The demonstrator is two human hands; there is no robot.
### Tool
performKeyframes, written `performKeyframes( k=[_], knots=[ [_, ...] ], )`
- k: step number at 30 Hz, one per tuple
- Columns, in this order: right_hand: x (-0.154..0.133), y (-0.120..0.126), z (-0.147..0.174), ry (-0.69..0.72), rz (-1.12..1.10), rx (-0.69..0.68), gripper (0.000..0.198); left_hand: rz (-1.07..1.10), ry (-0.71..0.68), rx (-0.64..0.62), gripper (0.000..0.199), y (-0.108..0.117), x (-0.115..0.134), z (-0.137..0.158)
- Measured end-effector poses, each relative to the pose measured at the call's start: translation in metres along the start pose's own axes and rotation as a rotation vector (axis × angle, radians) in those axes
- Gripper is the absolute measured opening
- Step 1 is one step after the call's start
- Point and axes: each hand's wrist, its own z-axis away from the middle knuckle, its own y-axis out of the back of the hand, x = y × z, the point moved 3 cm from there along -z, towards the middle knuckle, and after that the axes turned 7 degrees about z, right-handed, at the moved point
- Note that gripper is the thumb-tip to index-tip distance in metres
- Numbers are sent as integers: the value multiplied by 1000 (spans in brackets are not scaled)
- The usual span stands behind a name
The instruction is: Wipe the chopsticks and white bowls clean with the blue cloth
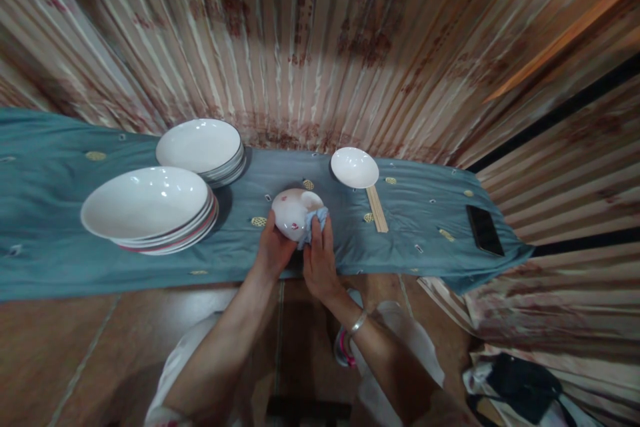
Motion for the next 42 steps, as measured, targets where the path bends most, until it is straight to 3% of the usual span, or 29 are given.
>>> performKeyframes(
  k=[7,12,27,36,42],
  knots=[
    [1,4,-6,141,189,22,66,-32,-10,-15,49,-3,-2,4],
    [0,5,-11,203,207,49,58,-109,-10,-45,51,-5,-3,7],
    [-6,29,-37,192,208,35,54,-221,-41,-103,49,-6,-10,9],
    [2,38,-57,110,113,90,46,-393,-176,-185,32,-7,-10,9],
    [10,46,-69,55,34,112,42,-419,-140,-218,24,-11,-11,13]
  ],
)
